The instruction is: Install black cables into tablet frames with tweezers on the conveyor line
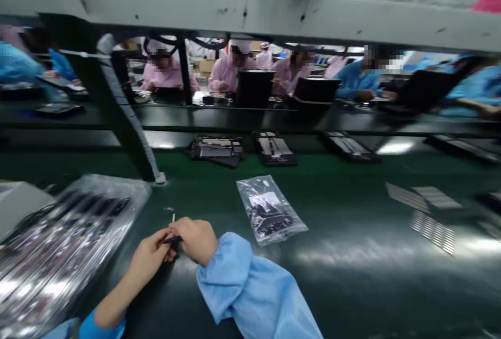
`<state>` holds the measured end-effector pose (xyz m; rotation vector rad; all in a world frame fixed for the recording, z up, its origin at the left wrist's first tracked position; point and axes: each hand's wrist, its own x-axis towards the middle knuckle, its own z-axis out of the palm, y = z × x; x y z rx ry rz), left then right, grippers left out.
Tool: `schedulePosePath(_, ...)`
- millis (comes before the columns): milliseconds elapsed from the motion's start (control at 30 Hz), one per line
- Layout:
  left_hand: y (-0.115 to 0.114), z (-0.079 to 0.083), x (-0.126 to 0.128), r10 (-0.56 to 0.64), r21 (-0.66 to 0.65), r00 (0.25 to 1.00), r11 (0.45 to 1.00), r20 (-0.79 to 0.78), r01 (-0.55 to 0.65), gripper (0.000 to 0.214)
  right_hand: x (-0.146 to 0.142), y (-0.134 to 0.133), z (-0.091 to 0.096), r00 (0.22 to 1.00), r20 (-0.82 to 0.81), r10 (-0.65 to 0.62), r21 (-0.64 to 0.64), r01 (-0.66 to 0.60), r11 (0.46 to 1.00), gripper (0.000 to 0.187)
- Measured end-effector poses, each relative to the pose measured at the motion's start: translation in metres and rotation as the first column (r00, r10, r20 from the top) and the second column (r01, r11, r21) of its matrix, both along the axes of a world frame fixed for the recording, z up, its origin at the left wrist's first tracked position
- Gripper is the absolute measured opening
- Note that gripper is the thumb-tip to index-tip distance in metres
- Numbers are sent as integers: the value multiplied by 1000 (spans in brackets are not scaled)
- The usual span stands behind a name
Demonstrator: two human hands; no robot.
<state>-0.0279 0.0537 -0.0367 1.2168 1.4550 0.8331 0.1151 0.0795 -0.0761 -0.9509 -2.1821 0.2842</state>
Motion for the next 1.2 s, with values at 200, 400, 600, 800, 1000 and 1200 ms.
schedulePosePath(200,7,-13,-6,14,-71,998,997,-57,-18,69,0,3,2,976,209,-57,153,25,988,20)
schedulePosePath(400,12,-28,-13,9,-61,995,998,-99,-15,71,1,5,2,951,301,-64,238,-10,971,21)
schedulePosePath(600,9,-15,-10,-26,-60,995,998,-101,20,57,-2,8,-5,947,311,-79,225,7,974,23)
schedulePosePath(800,6,-10,-6,-46,-55,997,998,-69,42,53,-1,3,-4,984,171,-57,20,55,998,21)
schedulePosePath(1000,2,-18,-10,-130,-44,992,991,7,130,59,2,2,1,987,-107,-117,-178,96,979,10)
schedulePosePath(1200,-4,-5,-3,21,12,981,1000,193,-23,64,19,19,0,814,-411,-410,-414,235,880,20)
